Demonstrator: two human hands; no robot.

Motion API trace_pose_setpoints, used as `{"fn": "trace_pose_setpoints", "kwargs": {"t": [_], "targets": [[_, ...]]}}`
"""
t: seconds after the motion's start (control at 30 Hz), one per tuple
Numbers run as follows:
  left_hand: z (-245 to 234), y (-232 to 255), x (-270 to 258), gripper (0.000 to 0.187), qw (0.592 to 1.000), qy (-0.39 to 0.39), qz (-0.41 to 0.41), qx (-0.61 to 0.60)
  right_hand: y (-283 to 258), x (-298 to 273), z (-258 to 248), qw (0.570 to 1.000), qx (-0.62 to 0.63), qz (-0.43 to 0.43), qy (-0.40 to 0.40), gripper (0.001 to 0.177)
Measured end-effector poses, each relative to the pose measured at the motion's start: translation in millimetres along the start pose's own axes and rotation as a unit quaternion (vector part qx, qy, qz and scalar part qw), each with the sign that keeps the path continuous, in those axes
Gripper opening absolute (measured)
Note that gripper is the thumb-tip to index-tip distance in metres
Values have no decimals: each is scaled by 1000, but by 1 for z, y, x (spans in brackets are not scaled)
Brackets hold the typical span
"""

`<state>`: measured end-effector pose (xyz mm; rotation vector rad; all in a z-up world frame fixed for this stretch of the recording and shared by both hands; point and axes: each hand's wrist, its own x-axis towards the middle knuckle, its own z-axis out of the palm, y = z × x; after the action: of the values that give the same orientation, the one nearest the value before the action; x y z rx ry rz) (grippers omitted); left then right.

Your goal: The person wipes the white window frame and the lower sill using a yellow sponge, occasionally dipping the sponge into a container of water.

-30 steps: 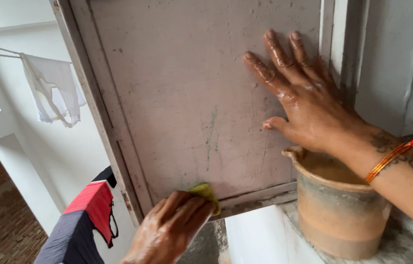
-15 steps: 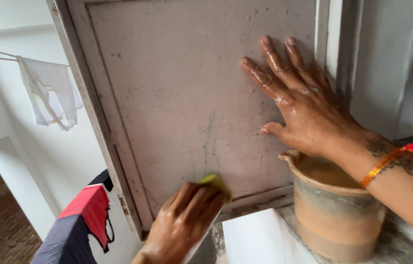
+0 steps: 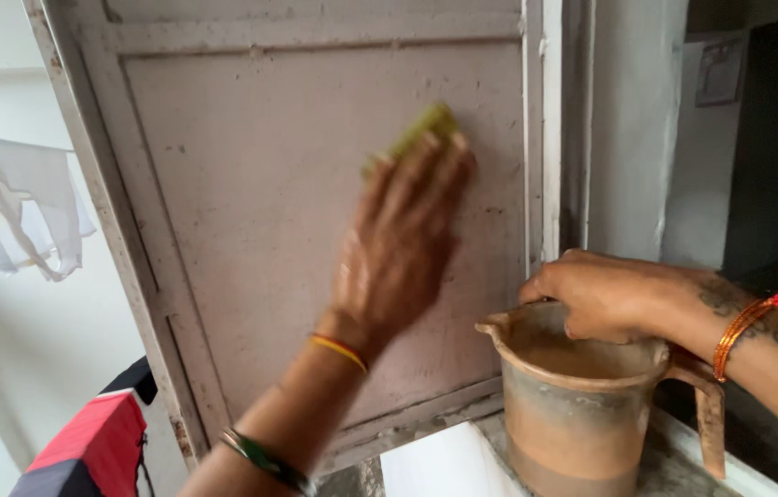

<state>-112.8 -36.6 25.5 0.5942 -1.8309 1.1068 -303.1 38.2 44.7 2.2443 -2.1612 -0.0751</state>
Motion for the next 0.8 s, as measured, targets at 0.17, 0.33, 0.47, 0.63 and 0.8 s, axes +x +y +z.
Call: {"fn": "trace_pose_setpoints", "kwargs": {"t": [0.17,0.33,0.47,0.63,0.8], "targets": [[15,37,-61,62,969,-168,179,34,17,-15,-6,991,-65,73,-91,61],[1,2,-81,56,966,-108,233,-5,37,-35,-7,984,-12,132,-121,63],[-13,-40,-11,57,996,-58,60,33,67,-32,-2,985,-21,108,-136,59],[6,-12,51,61,994,-73,32,70,89,-14,-24,982,142,-27,-125,46],[34,41,1,69,977,-153,117,94,49,-4,-32,965,6,31,260,34]]}}
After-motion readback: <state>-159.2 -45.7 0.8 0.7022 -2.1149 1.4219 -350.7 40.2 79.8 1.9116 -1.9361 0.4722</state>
